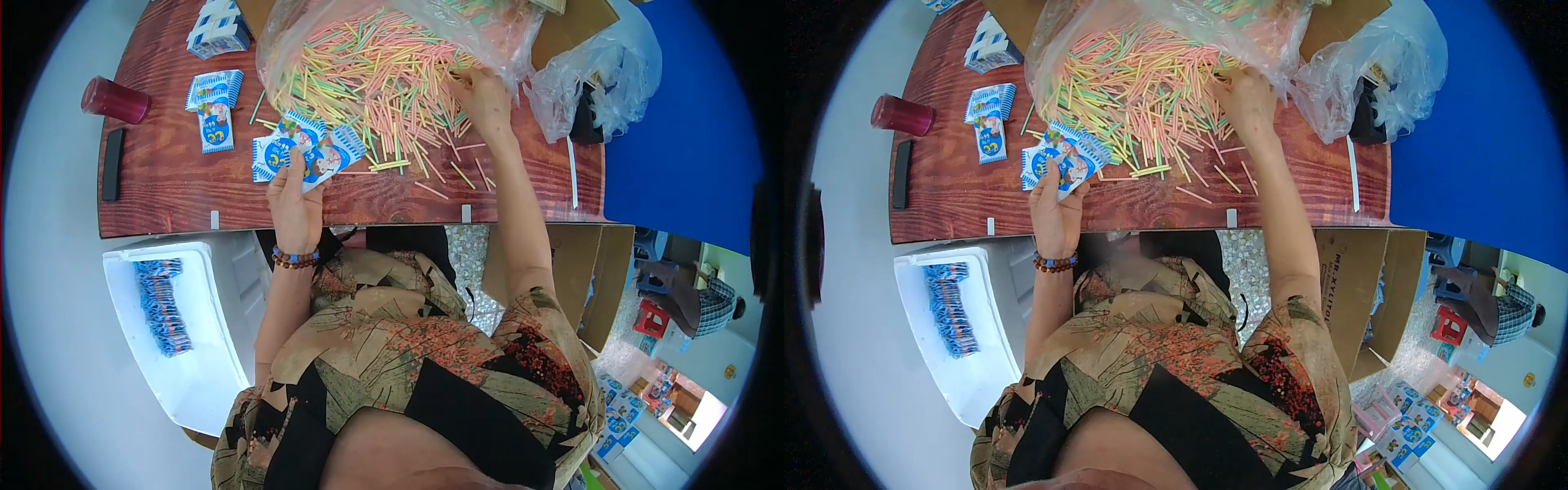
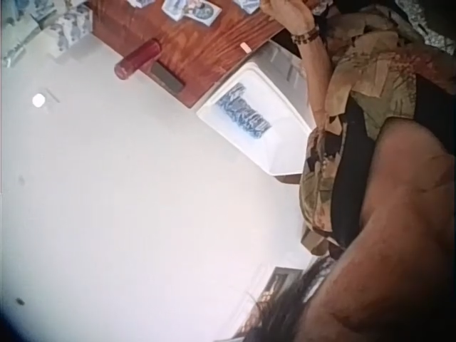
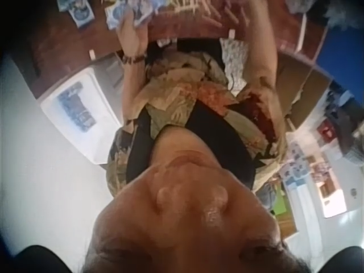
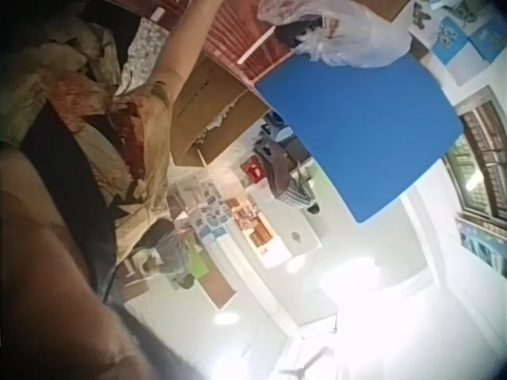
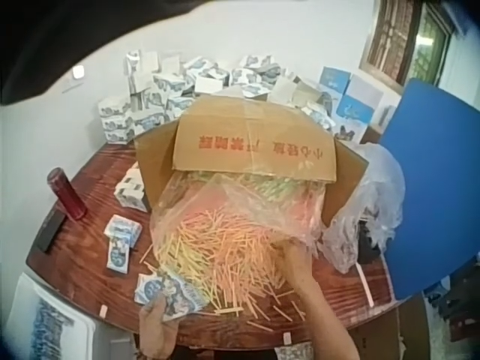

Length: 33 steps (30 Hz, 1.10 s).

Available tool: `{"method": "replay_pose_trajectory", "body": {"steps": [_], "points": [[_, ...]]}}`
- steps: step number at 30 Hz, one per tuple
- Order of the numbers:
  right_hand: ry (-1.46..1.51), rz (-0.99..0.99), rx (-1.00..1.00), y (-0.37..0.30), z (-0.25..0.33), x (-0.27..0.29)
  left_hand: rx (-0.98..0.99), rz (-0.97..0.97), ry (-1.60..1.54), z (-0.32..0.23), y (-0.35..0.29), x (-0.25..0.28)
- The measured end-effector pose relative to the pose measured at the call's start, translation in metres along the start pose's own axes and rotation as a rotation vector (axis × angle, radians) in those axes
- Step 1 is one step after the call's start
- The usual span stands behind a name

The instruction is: Packaging small colorful strips and components into blue packets at a workshop table.

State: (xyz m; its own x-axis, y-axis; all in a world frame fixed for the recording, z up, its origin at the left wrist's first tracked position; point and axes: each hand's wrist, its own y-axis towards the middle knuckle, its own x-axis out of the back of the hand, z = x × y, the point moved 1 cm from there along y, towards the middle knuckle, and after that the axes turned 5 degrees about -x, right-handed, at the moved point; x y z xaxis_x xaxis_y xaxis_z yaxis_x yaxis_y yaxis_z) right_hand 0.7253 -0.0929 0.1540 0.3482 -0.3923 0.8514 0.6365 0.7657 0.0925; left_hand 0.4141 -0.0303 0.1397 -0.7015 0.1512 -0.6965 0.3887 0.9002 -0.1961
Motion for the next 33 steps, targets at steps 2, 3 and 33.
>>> {"method": "replay_pose_trajectory", "body": {"steps": [2, 3, 33], "points": [[-0.319, -0.088, 0.029, 0.008, -0.005, -0.006, 0.017, -0.014, -0.020, 0.003, 0.000, 0.001], [-0.323, -0.088, 0.032, 0.011, -0.007, -0.009, 0.036, -0.026, -0.032, 0.005, 0.000, 0.001], [1.484, 0.345, -0.250, 0.022, 0.020, -0.051, 0.073, -0.022, -0.090, 0.000, 0.003, 0.000]]}}
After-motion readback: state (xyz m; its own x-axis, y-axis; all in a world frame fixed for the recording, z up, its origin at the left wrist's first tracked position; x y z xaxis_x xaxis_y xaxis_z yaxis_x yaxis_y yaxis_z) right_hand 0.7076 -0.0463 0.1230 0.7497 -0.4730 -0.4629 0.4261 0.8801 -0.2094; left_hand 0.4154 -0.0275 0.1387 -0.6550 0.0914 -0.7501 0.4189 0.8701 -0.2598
